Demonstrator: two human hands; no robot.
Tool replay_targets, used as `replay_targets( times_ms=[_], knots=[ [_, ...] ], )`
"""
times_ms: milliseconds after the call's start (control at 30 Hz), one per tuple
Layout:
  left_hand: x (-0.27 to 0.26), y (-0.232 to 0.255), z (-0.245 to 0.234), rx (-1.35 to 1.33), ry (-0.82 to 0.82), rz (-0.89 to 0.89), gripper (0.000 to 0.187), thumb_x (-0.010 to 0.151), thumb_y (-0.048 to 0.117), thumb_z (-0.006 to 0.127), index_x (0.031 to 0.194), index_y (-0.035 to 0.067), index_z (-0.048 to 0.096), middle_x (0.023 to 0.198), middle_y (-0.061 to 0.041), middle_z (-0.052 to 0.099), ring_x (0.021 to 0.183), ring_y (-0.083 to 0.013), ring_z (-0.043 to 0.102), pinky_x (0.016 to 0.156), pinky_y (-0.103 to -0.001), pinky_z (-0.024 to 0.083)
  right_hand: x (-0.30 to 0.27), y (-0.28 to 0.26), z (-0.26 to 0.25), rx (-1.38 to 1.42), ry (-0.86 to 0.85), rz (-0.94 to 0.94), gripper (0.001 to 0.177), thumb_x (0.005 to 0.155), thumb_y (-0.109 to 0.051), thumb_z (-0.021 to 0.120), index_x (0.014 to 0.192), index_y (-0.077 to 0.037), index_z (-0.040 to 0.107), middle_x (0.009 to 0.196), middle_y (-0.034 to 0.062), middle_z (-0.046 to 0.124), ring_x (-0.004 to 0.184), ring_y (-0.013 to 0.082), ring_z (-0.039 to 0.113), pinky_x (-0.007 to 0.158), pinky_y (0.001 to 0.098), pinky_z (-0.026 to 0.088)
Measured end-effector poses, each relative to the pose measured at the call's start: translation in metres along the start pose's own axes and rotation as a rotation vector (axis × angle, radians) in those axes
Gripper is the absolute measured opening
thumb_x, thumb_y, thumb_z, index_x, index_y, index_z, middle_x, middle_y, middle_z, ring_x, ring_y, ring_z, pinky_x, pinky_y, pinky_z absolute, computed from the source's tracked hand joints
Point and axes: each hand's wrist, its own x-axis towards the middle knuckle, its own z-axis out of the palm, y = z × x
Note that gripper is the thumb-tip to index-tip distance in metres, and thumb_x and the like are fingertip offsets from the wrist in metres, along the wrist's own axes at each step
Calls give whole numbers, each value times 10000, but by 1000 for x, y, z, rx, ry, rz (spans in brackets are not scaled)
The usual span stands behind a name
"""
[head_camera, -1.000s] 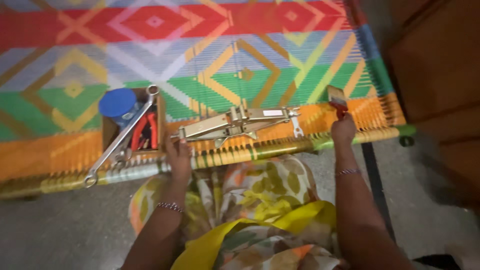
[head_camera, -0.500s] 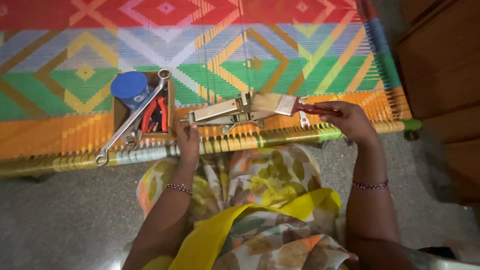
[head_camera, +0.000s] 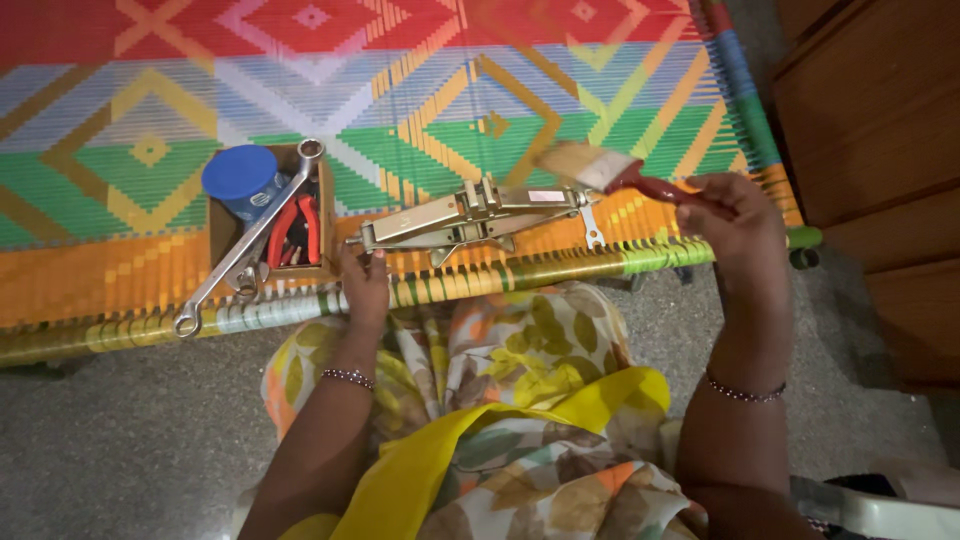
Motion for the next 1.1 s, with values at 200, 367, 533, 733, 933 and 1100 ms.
replay_targets(
  times_ms=[200,367,533,733,933,1100],
  knots=[
    [-2,17,0,-75,-4,-165,737,994,172,656,1570,-49,253,1154,-181,685,866,-197,672,753,-320,570,22,21,9,494,93,-70,197,986,29,717,1139,-22,604,1048,155,719,885,230,751,826,386,656],
    [-2,27,-2,-26,14,-90,717,1003,161,673,1553,-68,274,1175,-170,676,890,-202,682,761,-330,572,21,32,18,863,96,-105,176,1009,-63,754,1132,-39,630,1054,193,733,905,251,750,836,388,647],
    [-3,37,-3,59,-12,-268,739,990,193,651,1579,-36,268,1047,-207,722,823,-235,674,744,-351,549,18,37,31,1035,231,-12,222,991,-146,802,1082,-48,626,1043,173,732,919,276,763,856,403,663],
    [-4,35,-2,-3,9,-75,704,996,200,647,1540,-65,288,1190,-208,682,921,-238,707,784,-351,591,19,40,43,845,159,-73,180,1042,-167,731,1114,-39,626,1012,168,736,896,291,757,853,428,649],
    [-2,19,-2,160,-6,-182,734,987,229,661,1562,-23,282,1190,-232,702,981,-293,698,878,-383,548,21,53,50,710,128,-81,152,1051,-99,672,1169,-20,616,1012,165,734,895,295,759,871,450,654],
    [-4,19,-1,131,27,-65,713,997,193,681,1560,-38,309,1256,-278,662,1089,-322,670,937,-399,523,29,75,56,762,69,-55,144,1044,-76,666,1168,-23,613,1013,142,721,913,295,762,893,459,648]
  ],
)
